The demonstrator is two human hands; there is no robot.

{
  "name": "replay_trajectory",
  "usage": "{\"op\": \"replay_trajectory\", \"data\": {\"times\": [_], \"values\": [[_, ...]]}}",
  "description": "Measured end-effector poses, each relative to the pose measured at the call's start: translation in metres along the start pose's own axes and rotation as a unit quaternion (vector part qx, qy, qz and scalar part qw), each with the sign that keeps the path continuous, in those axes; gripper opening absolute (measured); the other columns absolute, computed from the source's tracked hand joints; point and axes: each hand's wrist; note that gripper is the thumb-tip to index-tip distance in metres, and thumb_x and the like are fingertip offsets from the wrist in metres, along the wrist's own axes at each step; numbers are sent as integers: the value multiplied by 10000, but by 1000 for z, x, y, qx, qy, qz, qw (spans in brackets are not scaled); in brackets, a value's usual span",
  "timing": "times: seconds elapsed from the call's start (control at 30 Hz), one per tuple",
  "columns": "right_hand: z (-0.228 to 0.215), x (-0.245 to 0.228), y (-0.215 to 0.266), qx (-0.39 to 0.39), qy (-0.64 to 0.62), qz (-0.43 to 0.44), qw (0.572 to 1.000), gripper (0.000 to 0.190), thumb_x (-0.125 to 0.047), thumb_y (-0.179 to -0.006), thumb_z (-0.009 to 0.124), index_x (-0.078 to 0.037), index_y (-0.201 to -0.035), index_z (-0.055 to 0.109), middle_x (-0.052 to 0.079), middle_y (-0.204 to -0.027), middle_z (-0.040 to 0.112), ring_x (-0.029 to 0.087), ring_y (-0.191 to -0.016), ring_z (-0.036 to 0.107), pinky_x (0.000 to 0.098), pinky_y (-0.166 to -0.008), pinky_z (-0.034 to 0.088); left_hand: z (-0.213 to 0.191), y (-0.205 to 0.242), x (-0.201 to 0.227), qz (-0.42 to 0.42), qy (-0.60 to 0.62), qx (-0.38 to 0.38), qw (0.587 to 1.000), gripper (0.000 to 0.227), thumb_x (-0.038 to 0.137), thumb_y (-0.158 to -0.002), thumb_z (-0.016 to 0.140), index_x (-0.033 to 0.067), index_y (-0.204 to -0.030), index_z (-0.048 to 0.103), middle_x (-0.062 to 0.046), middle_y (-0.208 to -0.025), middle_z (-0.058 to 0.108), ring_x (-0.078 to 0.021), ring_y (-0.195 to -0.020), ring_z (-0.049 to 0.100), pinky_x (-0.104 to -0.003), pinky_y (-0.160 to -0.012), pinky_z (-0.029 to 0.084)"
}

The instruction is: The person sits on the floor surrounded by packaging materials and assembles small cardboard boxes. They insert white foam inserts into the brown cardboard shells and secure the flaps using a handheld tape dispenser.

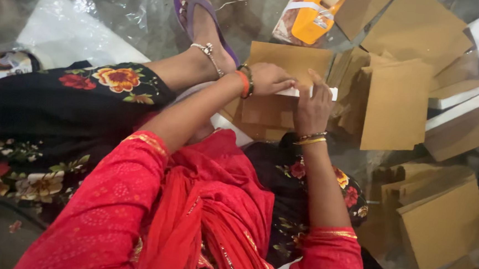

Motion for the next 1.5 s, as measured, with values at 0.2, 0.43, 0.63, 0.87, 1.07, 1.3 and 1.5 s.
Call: {"op": "replay_trajectory", "data": {"times": [0.2, 0.43, 0.63, 0.87, 1.07, 1.3, 1.5], "values": [[18, 2, 8, -66, 58, 42, 995, 395, -108, -957, 569, -175, -1340, 640, 92, -1215, 615, 310, -1204, 554, 471, -1068, 430, -7, 0, 7, -67, -170, 326, 928, 456, 485, -961, 512, 97, -1126, 686, -191, -1120, 661, -383, -1118, 585, -490, -958, 443], [12, -3, 4, -33, 70, 36, 996, 454, -127, -946, 560, -205, -1392, 586, 130, -1382, 586, 347, -1324, 499, 491, -1138, 377, -63, -14, 17, -221, -151, -54, 962, 813, 792, -987, 404, 59, -1132, 723, -227, -1152, 701, -401, -1093, 670, -498, -938, 514], [10, 5, 0, -17, 71, 14, 997, 560, -108, -885, 547, -181, -1440, 571, 179, -1388, 574, 377, -1325, 499, 555, -1177, 301, 0, 45, 40, -101, -166, 67, 979, 449, 357, -902, 589, 164, -1305, 549, -164, -989, 742, -391, -925, 714, -526, -747, 548], [-4, 53, 12, -66, -73, 59, 993, 372, -198, -863, 728, -193, -1229, 656, 83, -1117, 719, 311, -1086, 648, 450, -1047, 430, -28, 49, 34, -87, -361, 116, 921, 283, 162, -973, 511, 282, -1206, 617, -58, -1067, 719, -287, -983, 711, -483, -842, 534], [35, 51, 37, -15, -286, 214, 934, 517, -219, -729, 905, -95, -1162, 650, 96, -1045, 738, 282, -954, 728, 392, -821, 583, -51, 51, 24, -61, -308, 68, 947, 341, 149, -957, 522, 245, -1269, 617, -104, -1136, 661, -336, -1038, 649, -466, -849, 520], [31, 39, 30, -6, -330, 238, 914, 580, -186, -662, 962, -91, -1126, 628, 82, -981, 770, 197, -912, 751, 345, -775, 583, -153, 182, -3, -79, -484, 302, 817, 317, 333, -892, 678, 229, -1184, 743, -116, -1013, 725, -327, -938, 703, -468, -745, 544], [58, 57, 41, -15, -303, 200, 932, 438, -62, -759, 844, -70, -1174, 705, 103, -1024, 786, 214, -965, 762, 351, -861, 582, -178, 247, -38, -229, -450, 233, 831, 175, 357, -967, 730, 202, -1040, 770, -130, -976, 734, -344, -936, 722, -478, -758, 559]]}}
Point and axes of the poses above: each hand's wrist, its own y-axis away from the middle knuckle, its own z-axis out of the palm, x = y × z
